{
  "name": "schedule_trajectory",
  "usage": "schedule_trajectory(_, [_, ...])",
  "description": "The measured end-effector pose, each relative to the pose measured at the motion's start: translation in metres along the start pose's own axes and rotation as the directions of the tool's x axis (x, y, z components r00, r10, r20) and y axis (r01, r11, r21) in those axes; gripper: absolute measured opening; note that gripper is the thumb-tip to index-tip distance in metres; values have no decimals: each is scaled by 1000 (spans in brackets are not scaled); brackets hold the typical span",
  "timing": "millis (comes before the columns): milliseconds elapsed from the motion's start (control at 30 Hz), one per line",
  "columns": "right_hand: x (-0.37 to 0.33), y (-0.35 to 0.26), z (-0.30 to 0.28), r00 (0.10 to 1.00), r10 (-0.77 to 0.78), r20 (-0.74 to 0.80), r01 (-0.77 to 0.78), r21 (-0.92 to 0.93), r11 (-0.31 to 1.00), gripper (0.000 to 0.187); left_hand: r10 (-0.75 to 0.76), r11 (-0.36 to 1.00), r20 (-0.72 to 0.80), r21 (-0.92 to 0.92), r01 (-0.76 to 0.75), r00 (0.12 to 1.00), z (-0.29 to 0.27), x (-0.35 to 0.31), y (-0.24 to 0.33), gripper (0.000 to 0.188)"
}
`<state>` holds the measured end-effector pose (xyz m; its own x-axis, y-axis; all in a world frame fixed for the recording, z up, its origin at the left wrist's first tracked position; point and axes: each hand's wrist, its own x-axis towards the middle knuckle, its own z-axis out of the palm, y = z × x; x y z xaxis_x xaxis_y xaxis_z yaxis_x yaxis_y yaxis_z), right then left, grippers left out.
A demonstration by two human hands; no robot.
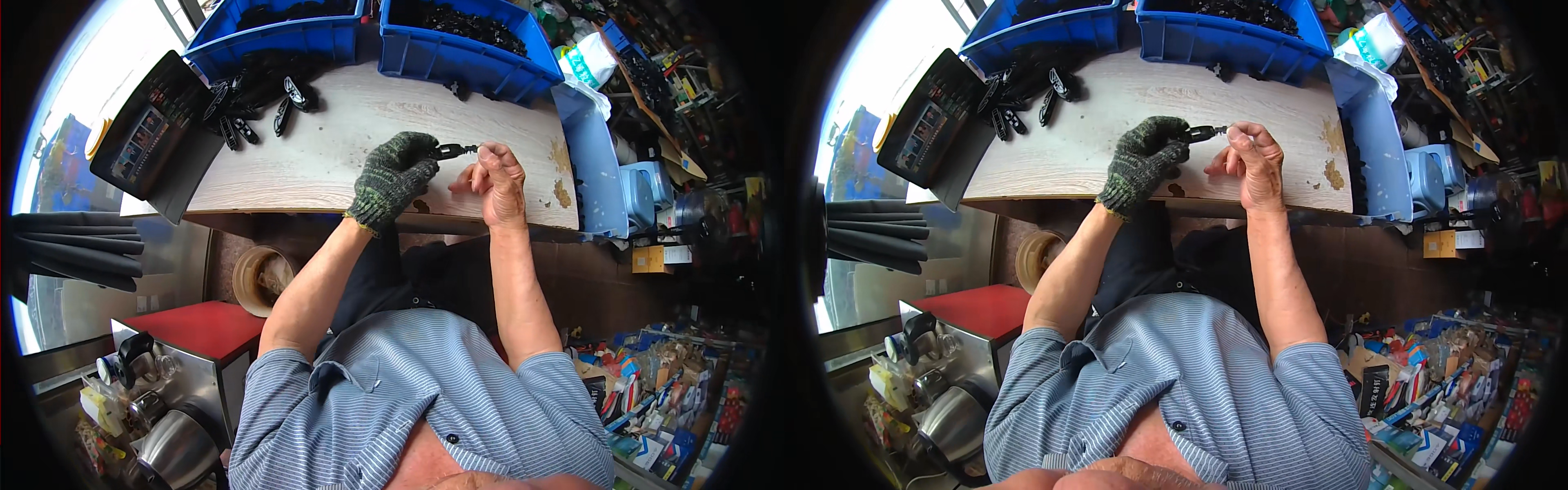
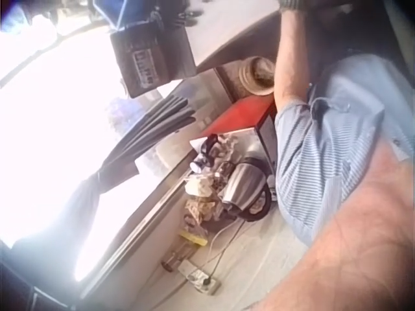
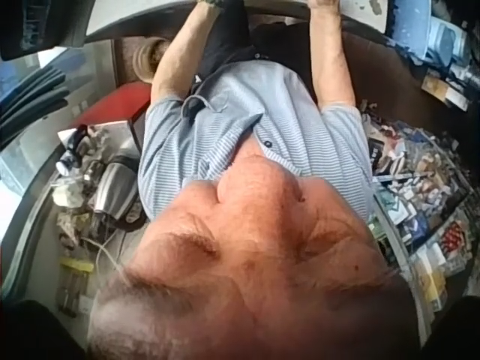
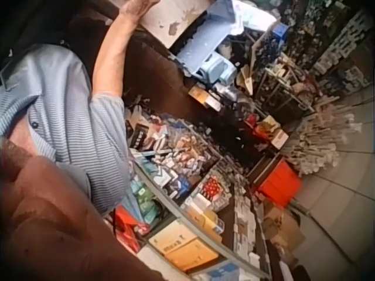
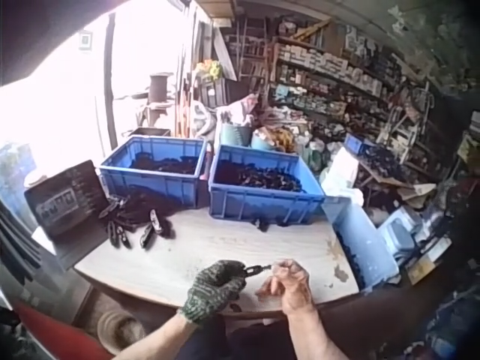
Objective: Assembling small black plastic components by hand at a workbench.
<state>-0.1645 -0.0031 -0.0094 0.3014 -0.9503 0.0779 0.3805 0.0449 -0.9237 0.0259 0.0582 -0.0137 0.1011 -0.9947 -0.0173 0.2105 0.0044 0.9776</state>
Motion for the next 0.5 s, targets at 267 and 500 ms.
schedule_trajectory(267, [0, 1, -11, 1000, 10, 22, -10, 5, 1000, 15, -30, 1000, 132, 5, 29, 991, 29, 9, 2, 30])
schedule_trajectory(500, [3, 2, -12, 999, 39, 10, -39, -45, 998, 15, -35, 999, 111, 5, 35, 993, 32, 8, 8, 31])
